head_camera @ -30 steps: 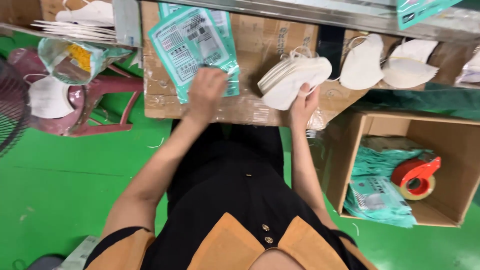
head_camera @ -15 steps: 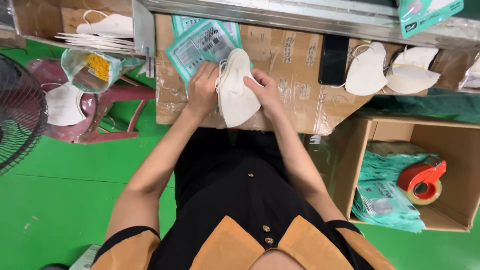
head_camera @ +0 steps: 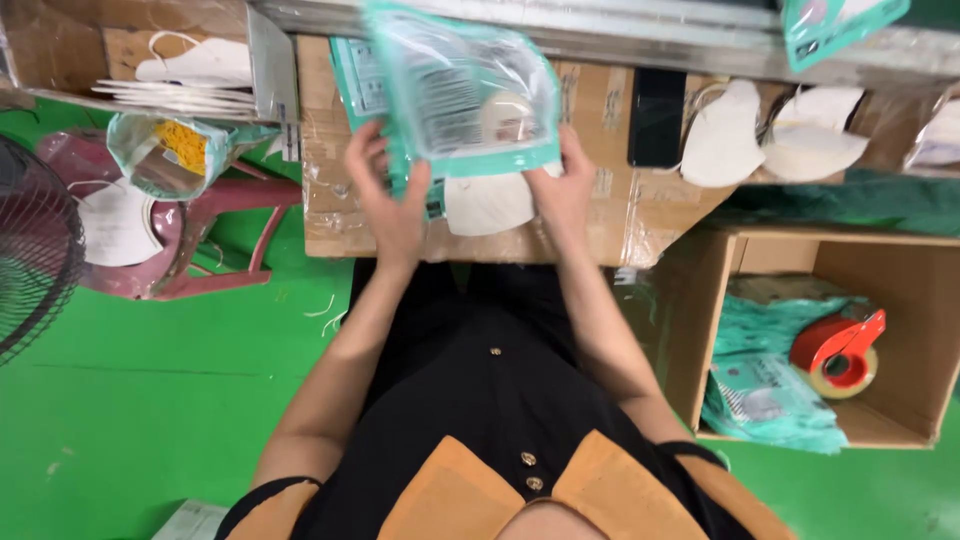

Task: Packaging white duckbill face masks into printed plastic bags at a workstation.

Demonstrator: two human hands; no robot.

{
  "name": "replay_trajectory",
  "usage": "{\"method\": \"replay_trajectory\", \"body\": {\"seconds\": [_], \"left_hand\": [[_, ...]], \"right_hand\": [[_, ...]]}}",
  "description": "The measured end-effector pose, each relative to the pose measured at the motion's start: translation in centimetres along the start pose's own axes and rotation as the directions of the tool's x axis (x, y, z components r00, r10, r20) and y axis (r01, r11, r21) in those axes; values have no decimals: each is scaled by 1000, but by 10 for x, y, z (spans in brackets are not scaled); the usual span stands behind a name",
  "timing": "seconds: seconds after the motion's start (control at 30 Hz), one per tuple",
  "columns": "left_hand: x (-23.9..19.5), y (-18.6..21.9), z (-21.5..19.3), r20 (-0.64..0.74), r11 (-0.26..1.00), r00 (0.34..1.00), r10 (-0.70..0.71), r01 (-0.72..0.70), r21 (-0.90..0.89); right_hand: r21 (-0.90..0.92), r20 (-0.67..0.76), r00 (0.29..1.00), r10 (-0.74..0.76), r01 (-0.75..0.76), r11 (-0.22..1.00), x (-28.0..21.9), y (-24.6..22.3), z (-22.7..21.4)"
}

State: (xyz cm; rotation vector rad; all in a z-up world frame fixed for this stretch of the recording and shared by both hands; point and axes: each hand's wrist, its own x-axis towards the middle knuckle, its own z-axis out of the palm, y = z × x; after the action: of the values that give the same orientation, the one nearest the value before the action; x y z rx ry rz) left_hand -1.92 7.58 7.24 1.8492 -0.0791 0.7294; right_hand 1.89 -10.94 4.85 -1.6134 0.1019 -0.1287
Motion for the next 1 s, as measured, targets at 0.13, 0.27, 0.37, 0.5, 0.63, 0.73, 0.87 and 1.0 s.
{"method": "replay_trajectory", "body": {"seconds": [0.13, 0.27, 0.37, 0.5, 0.63, 0.73, 0.87, 1.0], "left_hand": [[-36, -41, 30, 109, 699, 775, -622, 613, -368], [-25, -18, 36, 56, 695, 789, -611, 570, -438], [-19, -25, 26, 88, 622, 754, -651, 596, -508], [-55, -29, 44, 281, 528, 703, -653, 689, -496], [-105, -46, 61, 511, 747, 757, -406, 598, -292], [-70, -10, 35, 658, 973, 743, -127, 222, -63], [30, 97, -12, 404, 977, 904, 139, -191, 91], [63, 93, -11, 456, 955, 859, 233, -290, 58]], "right_hand": [[-46, 142, 990, -7, 14, 999, 6, 4, 16], [582, 254, 934, 250, -354, 732, -12, -10, 13], [365, 441, 773, 457, -619, 696, -25, 1, -3], [536, 323, 864, 387, -504, 678, -25, 28, -5], [725, 137, 912, 387, -359, 588, -19, 15, 9], [339, 205, 950, 234, -293, 894, -8, 6, -16], [-260, 308, 951, 13, 72, 963, -9, -36, -49], [-216, 410, 891, -193, 301, 929, -19, -63, -41]]}}
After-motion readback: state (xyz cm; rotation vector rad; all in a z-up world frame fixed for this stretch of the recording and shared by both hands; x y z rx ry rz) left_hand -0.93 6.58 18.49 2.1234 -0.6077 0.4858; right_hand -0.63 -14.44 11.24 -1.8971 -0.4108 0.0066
